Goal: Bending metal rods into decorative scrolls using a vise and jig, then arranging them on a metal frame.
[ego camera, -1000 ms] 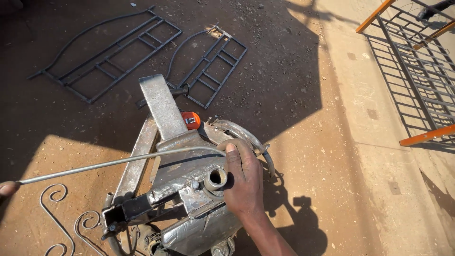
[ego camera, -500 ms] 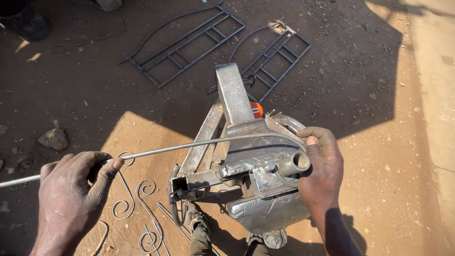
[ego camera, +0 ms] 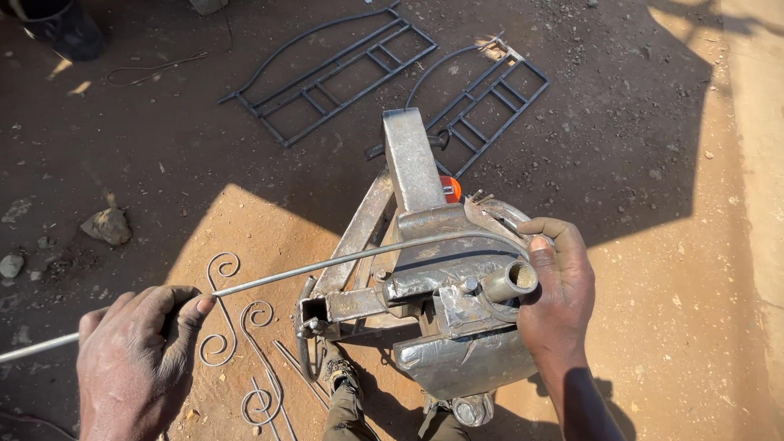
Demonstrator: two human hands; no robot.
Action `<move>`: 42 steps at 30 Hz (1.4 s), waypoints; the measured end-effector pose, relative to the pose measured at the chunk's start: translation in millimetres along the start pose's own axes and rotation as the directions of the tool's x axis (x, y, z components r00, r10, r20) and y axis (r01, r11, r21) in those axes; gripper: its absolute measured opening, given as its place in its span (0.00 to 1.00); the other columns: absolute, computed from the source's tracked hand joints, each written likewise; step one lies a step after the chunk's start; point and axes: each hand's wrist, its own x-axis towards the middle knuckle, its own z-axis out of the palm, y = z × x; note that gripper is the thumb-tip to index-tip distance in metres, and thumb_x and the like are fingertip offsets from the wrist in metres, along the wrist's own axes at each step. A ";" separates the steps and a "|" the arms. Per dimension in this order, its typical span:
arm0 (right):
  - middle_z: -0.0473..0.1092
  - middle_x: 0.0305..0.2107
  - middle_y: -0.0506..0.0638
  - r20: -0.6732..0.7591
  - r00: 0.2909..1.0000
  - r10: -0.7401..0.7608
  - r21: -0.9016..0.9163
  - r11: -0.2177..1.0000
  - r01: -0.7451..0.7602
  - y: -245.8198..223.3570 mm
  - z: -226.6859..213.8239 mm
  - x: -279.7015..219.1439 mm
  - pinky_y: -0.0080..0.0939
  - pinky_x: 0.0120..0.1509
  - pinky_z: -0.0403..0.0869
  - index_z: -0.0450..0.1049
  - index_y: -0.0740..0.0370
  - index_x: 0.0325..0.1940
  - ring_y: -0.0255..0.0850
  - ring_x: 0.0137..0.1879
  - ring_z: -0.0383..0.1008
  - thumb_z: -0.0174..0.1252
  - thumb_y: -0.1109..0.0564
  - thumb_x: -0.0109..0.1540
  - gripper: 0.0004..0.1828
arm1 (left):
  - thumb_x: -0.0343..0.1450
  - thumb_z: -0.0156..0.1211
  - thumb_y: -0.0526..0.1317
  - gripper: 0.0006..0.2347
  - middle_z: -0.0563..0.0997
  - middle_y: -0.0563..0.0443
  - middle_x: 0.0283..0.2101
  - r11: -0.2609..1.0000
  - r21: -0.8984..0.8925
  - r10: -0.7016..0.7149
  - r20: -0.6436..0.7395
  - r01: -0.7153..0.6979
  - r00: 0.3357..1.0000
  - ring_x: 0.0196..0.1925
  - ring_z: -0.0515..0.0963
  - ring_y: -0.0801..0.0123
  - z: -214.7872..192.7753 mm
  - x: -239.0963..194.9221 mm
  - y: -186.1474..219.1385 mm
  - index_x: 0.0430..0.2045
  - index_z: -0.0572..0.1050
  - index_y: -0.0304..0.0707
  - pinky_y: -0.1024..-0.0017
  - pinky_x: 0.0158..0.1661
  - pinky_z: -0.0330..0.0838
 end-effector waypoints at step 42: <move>0.72 0.21 0.42 0.320 0.779 -0.540 0.217 0.842 0.494 -30.0 -8.8 25.0 0.36 0.35 0.69 0.75 0.54 0.25 0.36 0.28 0.69 0.59 0.44 0.60 0.16 | 0.74 0.62 0.39 0.09 0.74 0.47 0.18 0.945 -0.326 0.000 -0.070 -0.023 0.998 0.29 0.70 0.62 10.1 29.3 -24.2 0.30 0.84 0.33 0.66 0.38 0.60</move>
